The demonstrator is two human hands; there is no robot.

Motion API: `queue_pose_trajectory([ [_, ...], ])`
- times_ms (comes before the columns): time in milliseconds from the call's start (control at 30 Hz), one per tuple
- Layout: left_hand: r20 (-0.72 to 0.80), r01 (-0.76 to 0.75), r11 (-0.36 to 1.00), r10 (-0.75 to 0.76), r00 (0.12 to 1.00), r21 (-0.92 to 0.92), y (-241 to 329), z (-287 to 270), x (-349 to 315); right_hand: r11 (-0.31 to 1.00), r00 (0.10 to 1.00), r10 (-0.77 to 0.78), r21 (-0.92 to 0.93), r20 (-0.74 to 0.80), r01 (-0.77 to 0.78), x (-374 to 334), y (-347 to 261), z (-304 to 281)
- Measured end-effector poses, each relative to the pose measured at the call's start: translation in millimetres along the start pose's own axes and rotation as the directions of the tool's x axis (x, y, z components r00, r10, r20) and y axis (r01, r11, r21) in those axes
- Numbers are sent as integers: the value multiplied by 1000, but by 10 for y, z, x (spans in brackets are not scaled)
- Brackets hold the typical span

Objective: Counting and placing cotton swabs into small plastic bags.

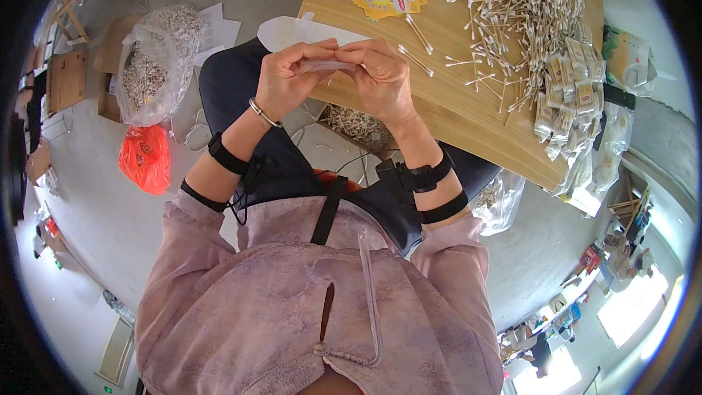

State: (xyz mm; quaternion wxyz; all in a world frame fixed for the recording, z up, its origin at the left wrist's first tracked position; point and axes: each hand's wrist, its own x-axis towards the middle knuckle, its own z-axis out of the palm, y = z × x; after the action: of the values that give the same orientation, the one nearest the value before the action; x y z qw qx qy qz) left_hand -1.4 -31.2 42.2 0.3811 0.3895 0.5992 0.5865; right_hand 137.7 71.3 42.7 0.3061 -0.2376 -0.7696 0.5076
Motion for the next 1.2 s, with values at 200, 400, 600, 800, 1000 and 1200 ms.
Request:
queue_pose_trajectory([
  [200, 8, 6, 1000, -6, 1000, -28, -82, 0, 13, 997, 997, 78, 23, 27, -79, 48, -85, -3],
  [400, -8, 39, 991, -41, 999, -132, -58, 12, -17, 981, 983, 159, 98, 88, -168, 25, 11, 34],
  [600, 90, 163, 944, -143, 986, -287, -109, -93, 52, 957, 972, 219, 174, 86, -231, 53, 45, 35],
  [800, 131, 134, 948, -99, 986, -290, -137, -86, 84, 951, 972, 212, 211, 97, -228, 28, 96, 46],
  [1000, 174, 227, 892, -171, 970, -390, -164, -34, 105, 932, 967, 235, 258, 102, -254, 28, 100, 70],
  [1200, 184, 200, 854, -126, 975, -480, -171, -13, 89, 921, 961, 243, 281, 133, -271, 28, 107, 57],
])
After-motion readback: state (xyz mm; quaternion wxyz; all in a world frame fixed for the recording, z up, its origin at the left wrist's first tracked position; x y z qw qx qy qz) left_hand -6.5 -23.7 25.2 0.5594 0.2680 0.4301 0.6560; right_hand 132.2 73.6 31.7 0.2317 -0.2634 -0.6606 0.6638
